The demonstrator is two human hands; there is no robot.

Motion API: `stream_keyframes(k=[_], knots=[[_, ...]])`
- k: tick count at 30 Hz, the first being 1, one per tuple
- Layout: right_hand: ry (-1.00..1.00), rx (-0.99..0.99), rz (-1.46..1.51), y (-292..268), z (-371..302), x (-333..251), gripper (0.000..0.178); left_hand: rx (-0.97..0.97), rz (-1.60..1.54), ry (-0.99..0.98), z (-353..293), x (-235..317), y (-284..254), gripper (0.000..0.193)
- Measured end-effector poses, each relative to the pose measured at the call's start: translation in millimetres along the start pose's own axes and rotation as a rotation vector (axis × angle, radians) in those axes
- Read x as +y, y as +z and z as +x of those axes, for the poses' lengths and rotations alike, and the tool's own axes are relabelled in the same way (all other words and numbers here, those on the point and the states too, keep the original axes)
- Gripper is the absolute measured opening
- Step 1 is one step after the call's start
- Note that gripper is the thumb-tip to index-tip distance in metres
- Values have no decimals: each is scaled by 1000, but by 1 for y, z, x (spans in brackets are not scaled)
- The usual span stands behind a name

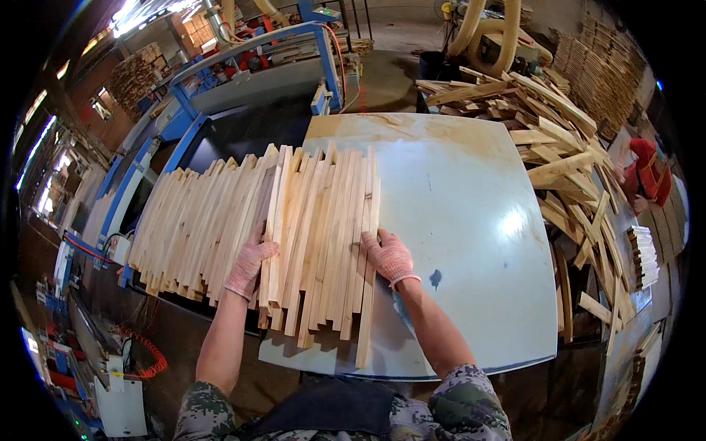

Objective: The person repeatedly picks up stacks of light-colored wooden planks from a metal table and places them onto a conveyor belt. The person wears pink gloves and a camouflage shirt while performing this repetitive stacking task in a workshop environment.

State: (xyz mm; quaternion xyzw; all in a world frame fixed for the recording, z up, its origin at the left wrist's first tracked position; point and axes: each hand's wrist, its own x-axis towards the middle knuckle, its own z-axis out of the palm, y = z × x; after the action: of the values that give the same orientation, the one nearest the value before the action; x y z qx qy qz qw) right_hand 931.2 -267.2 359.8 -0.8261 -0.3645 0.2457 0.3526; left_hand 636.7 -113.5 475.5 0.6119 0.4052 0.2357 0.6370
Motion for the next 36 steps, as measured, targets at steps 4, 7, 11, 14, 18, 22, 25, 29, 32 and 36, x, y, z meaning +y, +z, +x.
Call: stream_keyframes(k=[4,7,11,14,18,22,25,29,32,36], knots=[[-50,141,71,-13,8,-3,75,44,69,173,-8,-12,13,97],[-179,139,364,-34,-12,-46,76,-17,-31,189,-30,16,44,91],[-58,-334,725,-45,-34,-118,75,-97,223,149,-42,35,103,87],[-244,-180,723,-51,-37,-115,64,-178,474,397,-52,23,139,92],[-62,-137,735,-95,-42,-78,44,-173,434,528,-71,2,114,80],[6,78,466,-121,-31,-11,37,392,697,427,-99,-37,51,55],[132,174,-178,-142,-34,5,47,664,634,267,-144,-70,7,49],[227,122,-525,-131,-31,51,58,565,755,-57,-176,-106,1,64],[273,118,-501,-120,-34,46,65,644,465,110,-174,-140,5,81],[281,111,-526,-126,-36,43,80,515,231,55,-157,-123,1,78]])
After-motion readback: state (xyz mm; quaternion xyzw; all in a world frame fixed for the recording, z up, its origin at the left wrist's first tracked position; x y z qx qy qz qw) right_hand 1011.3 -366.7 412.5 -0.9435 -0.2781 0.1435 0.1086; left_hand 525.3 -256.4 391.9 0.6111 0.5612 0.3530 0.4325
